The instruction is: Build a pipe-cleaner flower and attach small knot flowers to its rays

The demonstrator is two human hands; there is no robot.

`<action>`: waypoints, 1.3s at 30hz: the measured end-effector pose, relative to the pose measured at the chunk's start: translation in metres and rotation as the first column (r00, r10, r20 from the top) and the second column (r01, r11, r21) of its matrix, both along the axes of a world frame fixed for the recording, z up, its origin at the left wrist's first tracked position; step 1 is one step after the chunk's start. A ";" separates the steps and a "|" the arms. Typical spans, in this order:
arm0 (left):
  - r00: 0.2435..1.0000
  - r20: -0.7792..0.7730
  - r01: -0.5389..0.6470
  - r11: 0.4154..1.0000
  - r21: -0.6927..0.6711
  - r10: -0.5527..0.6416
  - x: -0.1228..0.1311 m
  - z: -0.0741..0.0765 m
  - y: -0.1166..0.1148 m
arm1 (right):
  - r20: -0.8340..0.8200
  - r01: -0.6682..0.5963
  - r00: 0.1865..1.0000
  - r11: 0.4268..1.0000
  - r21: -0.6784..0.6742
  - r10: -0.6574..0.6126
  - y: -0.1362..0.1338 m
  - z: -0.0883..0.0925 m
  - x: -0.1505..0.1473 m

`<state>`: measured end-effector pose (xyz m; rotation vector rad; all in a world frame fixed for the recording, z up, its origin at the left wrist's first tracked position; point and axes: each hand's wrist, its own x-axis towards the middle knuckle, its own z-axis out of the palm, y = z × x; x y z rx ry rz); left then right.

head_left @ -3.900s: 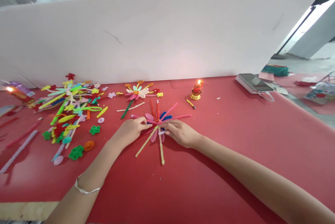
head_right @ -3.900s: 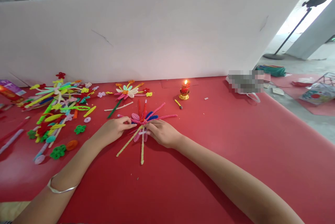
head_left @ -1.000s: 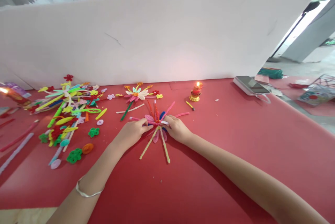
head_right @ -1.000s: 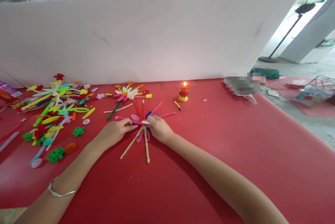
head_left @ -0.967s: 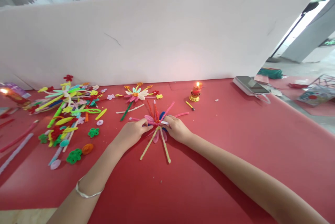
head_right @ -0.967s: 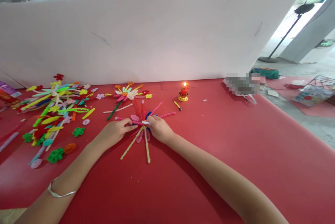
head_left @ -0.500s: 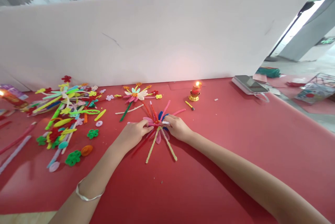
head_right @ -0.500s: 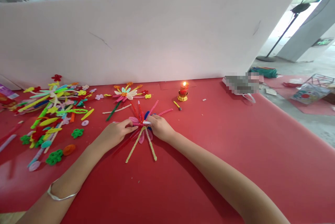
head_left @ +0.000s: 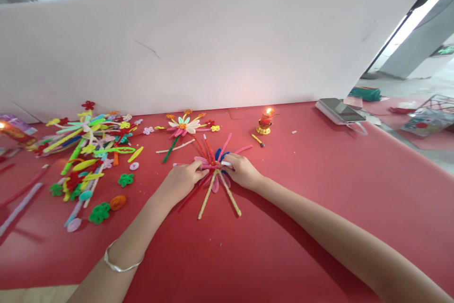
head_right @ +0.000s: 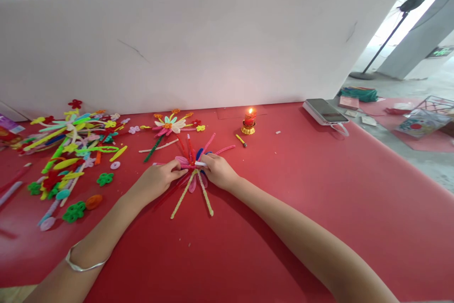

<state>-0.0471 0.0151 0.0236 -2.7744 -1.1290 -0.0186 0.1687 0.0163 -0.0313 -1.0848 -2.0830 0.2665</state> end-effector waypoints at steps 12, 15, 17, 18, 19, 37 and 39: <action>0.998 0.029 -0.060 0.995 -0.078 0.063 0.003 -0.002 0.001 | -0.060 -0.010 0.998 1.000 0.022 0.012 0.000 -0.002 0.001; 0.996 0.037 -0.072 0.994 -0.082 0.075 0.003 -0.002 0.001 | -0.068 -0.030 0.997 0.999 0.016 0.031 -0.001 -0.001 0.001; 0.997 0.042 -0.065 0.995 -0.081 0.068 0.004 -0.002 0.001 | -0.065 -0.037 0.997 0.999 0.007 0.037 -0.001 -0.001 0.002; 0.997 0.040 -0.059 0.995 -0.077 0.063 0.004 -0.001 0.000 | -0.063 -0.040 0.997 0.999 0.003 0.040 -0.001 -0.001 0.002; 0.998 0.036 -0.050 0.996 -0.072 0.053 0.004 -0.001 0.000 | -0.062 -0.041 0.997 0.999 -0.001 0.041 -0.001 0.000 0.002; 0.999 0.016 -0.045 0.998 -0.052 0.046 0.005 0.002 -0.002 | -0.019 -0.069 0.997 0.998 0.011 0.069 -0.003 -0.002 0.005; 0.999 0.017 -0.048 0.997 -0.060 0.049 0.005 0.003 -0.002 | -0.016 -0.071 0.997 0.997 0.020 0.072 -0.003 -0.001 0.005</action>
